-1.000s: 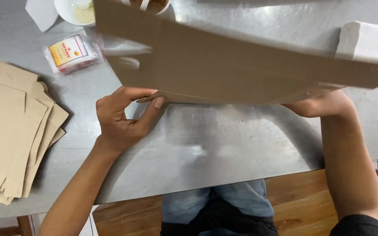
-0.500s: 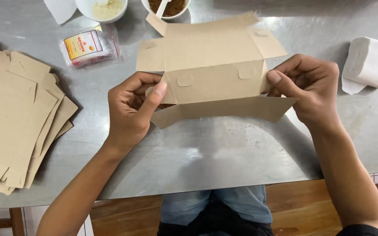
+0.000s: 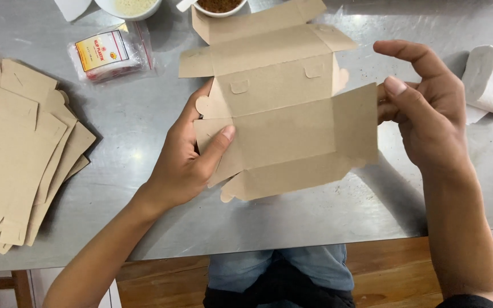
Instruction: The person assembles a flat cardboard box blank by folding along pre-scored lines and interlocking tabs to form a closed box. The person repeats this process with additional blanks, handling each one individually on a metal work surface.
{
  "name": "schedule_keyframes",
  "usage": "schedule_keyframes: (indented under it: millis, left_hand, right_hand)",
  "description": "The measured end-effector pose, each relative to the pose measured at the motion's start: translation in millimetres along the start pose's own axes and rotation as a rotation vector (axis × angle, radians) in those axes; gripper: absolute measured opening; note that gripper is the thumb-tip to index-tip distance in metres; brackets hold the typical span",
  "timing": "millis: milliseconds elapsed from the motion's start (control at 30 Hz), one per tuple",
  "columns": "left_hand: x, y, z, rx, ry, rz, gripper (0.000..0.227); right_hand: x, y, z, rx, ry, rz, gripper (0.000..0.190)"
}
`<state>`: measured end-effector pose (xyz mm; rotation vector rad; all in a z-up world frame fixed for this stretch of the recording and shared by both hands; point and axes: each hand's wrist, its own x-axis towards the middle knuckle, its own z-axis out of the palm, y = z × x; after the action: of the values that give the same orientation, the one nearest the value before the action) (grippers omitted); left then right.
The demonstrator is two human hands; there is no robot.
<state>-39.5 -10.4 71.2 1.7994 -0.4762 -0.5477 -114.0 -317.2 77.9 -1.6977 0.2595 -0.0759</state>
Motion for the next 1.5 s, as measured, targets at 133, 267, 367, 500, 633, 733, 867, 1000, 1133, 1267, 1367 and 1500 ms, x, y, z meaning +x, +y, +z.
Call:
schedule_keyframes:
  millis: [133, 267, 367, 500, 633, 733, 867, 1000, 1133, 1267, 1367, 1500]
  left_hand:
    - [4.2, 1.1, -3.5, 0.164, 0.015, -0.151, 0.061]
    - [9.3, -29.1, -0.2, 0.435, 0.119, 0.037, 0.056]
    - [12.1, -34.6, -2.8, 0.514, 0.149, 0.186, 0.044]
    - [14.3, -29.1, -10.1, 0.43, 0.093, 0.032, 0.036]
    - [15.4, -19.6, -18.2, 0.401, -0.052, 0.007, 0.037]
    - [15.5, -17.4, -17.3, 0.422, -0.099, 0.023, 0.033]
    - [16.7, -17.7, -15.5, 0.302, -0.033, 0.072, 0.015]
    - [26.0, -17.8, -14.0, -0.012, 0.054, -0.197, 0.041]
    - [29.7, -29.8, -15.2, -0.091, 0.04, 0.013, 0.033]
    - [29.8, -44.4, -12.3, 0.054, 0.046, 0.15, 0.039]
    - [36.6, -45.9, -9.3, 0.068, 0.119, 0.258, 0.035]
    - [57.9, -62.2, -27.3, 0.244, 0.31, 0.422, 0.031]
  right_hand:
    - [-4.5, -13.5, 9.5, -0.121, -0.079, -0.068, 0.023]
    - [-3.1, -3.2, 15.6, -0.216, -0.165, -0.164, 0.022]
    - [-2.5, 3.6, 16.4, -0.234, -0.176, -0.202, 0.014]
    - [0.5, 15.5, 18.2, -0.186, -0.238, -0.184, 0.011]
    - [3.5, 12.2, 33.2, -0.23, -0.446, -0.294, 0.017]
    - [0.6, 21.3, 40.9, -0.336, -0.483, -0.283, 0.016]
    - [0.1, 29.2, 45.4, -0.427, -0.518, -0.362, 0.016]
    - [-2.4, 28.1, 47.8, -0.417, -0.567, -0.4, 0.015]
    - [-5.7, 18.7, 54.3, -0.361, -0.533, -0.329, 0.015]
    - [-6.3, 22.3, 55.4, -0.375, -0.525, -0.349, 0.016]
    - [-3.3, 27.4, 56.0, -0.373, -0.525, -0.397, 0.014]
    - [13.6, 32.3, 65.7, -0.434, -0.467, -0.568, 0.014]
